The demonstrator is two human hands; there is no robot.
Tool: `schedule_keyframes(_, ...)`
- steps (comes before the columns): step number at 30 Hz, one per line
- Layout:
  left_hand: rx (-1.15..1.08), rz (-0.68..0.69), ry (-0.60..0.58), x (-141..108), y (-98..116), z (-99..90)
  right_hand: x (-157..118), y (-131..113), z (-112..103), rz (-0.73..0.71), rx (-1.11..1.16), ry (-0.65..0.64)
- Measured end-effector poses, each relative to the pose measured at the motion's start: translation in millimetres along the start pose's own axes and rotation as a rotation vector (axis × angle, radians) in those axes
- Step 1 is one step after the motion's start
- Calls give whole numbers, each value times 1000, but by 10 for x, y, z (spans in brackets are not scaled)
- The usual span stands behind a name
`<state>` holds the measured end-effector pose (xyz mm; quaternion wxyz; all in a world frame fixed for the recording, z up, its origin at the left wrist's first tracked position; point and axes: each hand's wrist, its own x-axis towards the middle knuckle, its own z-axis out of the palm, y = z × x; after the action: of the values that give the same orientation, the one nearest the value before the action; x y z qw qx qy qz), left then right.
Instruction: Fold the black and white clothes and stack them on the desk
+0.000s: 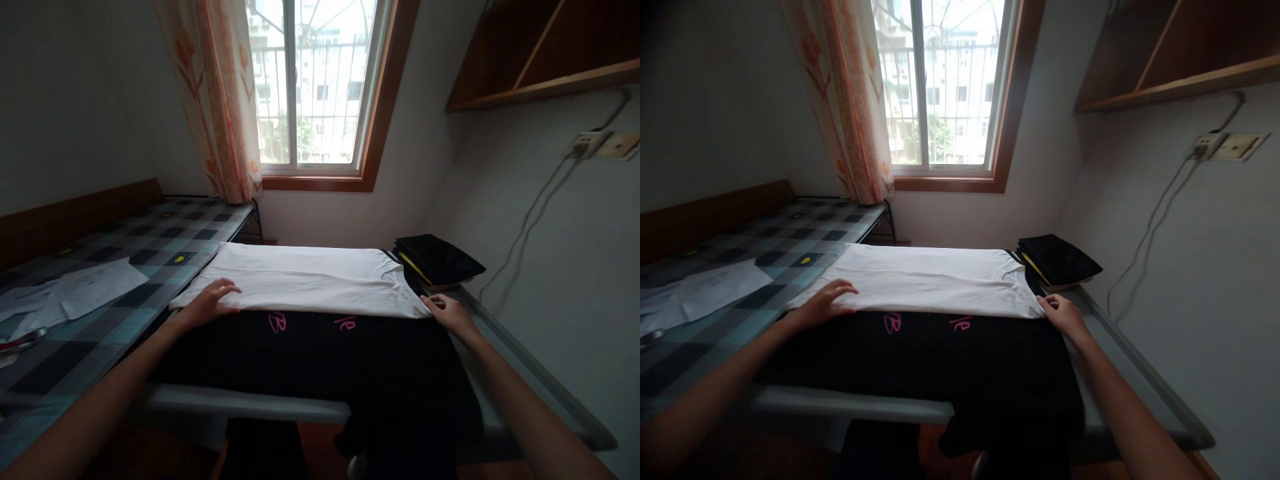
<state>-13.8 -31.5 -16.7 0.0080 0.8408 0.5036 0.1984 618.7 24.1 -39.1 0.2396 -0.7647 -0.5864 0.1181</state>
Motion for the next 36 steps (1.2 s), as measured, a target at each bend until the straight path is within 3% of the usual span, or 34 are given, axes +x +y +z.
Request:
schedule_keyframes(2, -12, 132, -67, 116, 201, 112, -15, 10, 25, -43, 51, 5)
schedule_keyframes(5, 53, 238, -74, 249, 421, 220, -58, 34, 52, -89, 5, -9)
schedule_keyframes(10, 131, 338, -54, 364, 504, 299, -115, -13, 47, -126, -83, -75)
schedule_keyframes(17, 230, 230, 15, 366, 447, 437, -147, -95, 86, -169, -188, -25)
schedule_keyframes(28, 106, 147, -183, 235, 605, 387, -246, -3, 47, -186, -115, -20)
schedule_keyframes(32, 104, 149, -245, 110, 721, 338, -358, 60, -63, -184, -73, -70)
schedule_keyframes(36, 54, 120, -285, -93, 888, 268, -484, 164, -215, -211, -46, -215)
